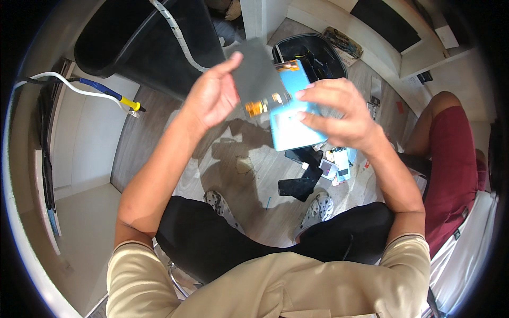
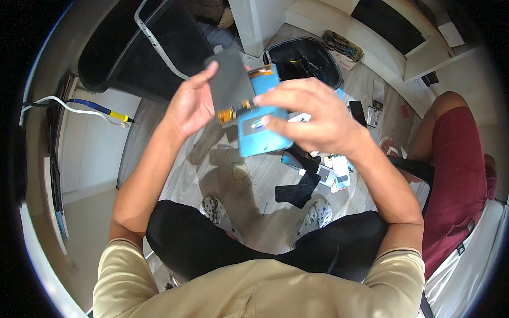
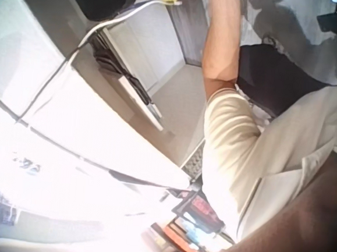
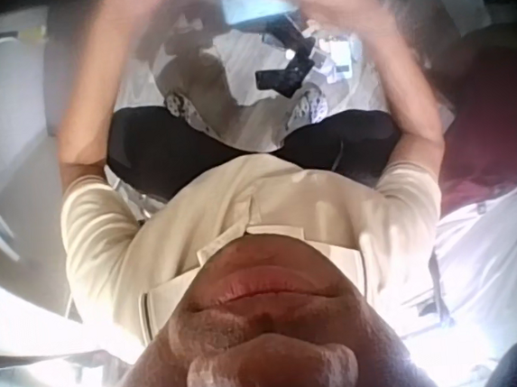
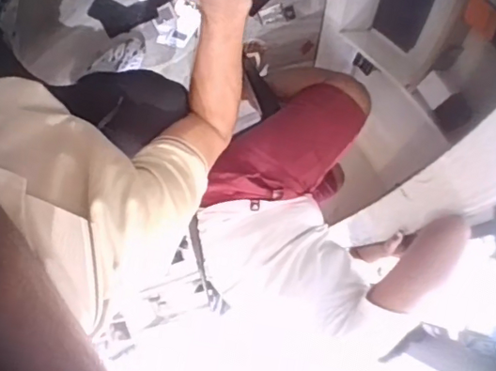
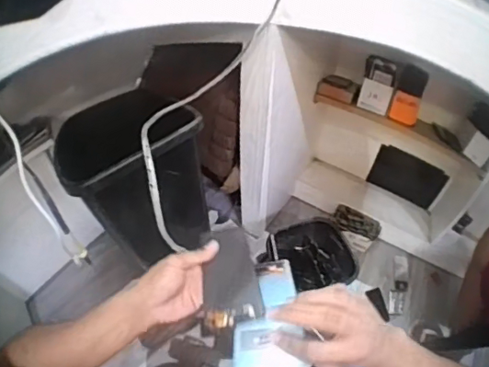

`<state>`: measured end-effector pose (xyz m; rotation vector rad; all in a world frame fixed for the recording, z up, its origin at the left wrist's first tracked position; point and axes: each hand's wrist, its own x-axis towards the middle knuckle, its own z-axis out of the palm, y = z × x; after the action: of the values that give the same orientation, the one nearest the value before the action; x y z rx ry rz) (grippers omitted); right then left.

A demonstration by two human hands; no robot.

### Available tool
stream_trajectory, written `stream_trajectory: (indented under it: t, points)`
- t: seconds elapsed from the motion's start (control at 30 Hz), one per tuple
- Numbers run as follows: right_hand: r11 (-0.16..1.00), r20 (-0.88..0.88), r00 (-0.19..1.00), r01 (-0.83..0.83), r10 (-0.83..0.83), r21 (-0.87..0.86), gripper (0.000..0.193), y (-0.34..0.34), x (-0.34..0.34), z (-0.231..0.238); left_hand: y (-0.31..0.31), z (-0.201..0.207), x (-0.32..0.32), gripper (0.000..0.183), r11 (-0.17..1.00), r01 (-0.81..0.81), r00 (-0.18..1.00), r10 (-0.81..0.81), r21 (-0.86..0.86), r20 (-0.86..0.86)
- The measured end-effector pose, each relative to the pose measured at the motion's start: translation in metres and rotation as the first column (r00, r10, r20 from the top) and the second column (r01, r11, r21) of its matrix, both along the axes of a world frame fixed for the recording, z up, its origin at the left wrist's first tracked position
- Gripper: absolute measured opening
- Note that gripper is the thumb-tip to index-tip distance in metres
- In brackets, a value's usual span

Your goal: The person repeatedly picks up stacks of phone back covers, flips them, and places them on a desk. Later, the person sits on the floor and sorts various disassembled phone parts, including screens and batteries, into a black bin.

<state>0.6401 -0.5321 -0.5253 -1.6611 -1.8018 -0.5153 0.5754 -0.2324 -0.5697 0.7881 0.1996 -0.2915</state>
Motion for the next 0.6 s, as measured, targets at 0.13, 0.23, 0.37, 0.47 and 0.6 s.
stream_trajectory:
  t: [0.13, 0.23, 0.37, 0.47, 0.6]
  points:
    - [0.923, -0.31, 0.913, 0.333, -0.264, 0.195, 0.025, -0.028, 0.031, -0.002, 0.029, -0.001, -0.001, 0.047, 0.941, -0.321, 0.944, 0.326, 0.107, -0.041]
    - [0.814, -0.696, 0.696, 0.5, -0.174, 0.297, 0.023, -0.029, 0.034, -0.001, 0.023, 0.001, -0.003, 0.048, 0.972, -0.22, 0.975, 0.215, -0.086, -0.058]
    - [0.984, -0.314, 0.949, 0.043, 0.014, 0.175, 0.053, 0.016, 0.019, -0.008, -0.01, 0.006, -0.004, 0.067, 0.933, -0.04, 0.999, 0.049, -0.358, 0.016]
    - [0.999, -0.253, 0.967, -0.006, -0.006, -0.047, 0.063, 0.045, -0.016, -0.033, -0.018, 0.007, -0.012, 0.075, 0.904, 0.04, 0.999, -0.035, -0.426, 0.019]
    - [0.977, -0.59, 0.806, -0.157, 0.041, -0.147, 0.053, 0.018, 0.002, -0.07, -0.007, -0.012, -0.009, 0.057, 0.986, -0.039, 0.988, 0.013, -0.162, -0.155]
